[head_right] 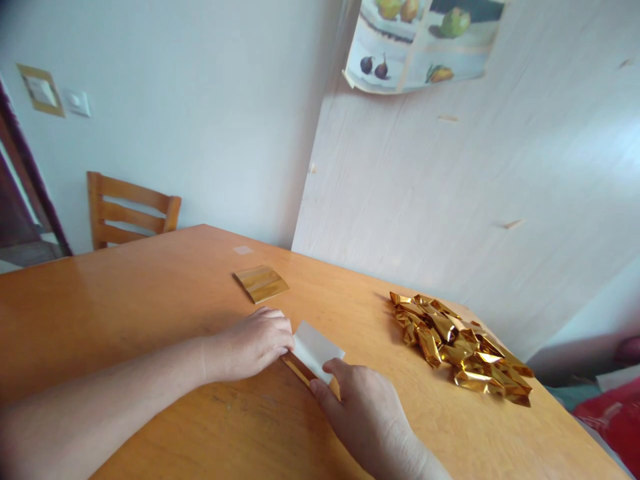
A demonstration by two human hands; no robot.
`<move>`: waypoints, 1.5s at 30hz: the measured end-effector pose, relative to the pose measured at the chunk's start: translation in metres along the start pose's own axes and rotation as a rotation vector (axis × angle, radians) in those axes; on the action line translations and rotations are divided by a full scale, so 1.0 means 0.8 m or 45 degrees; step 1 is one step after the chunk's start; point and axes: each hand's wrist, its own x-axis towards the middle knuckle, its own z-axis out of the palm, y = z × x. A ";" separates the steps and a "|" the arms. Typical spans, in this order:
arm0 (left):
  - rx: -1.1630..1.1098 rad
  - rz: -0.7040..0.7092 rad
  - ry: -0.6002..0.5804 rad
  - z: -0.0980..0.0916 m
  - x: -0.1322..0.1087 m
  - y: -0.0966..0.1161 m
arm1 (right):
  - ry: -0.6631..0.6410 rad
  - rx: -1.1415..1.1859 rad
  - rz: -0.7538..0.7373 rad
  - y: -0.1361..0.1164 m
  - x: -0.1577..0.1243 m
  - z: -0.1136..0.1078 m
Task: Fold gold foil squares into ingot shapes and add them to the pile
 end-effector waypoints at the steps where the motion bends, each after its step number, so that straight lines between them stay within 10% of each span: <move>1: -0.007 -0.009 -0.001 0.001 0.000 -0.001 | 0.009 -0.015 0.004 0.002 0.002 0.000; 22: -0.029 -0.008 0.099 -0.005 0.007 0.013 | 0.104 0.293 -0.003 0.011 0.019 0.009; 45: 0.031 0.059 0.243 0.000 0.010 0.040 | 0.418 0.185 -0.475 -0.009 0.017 0.026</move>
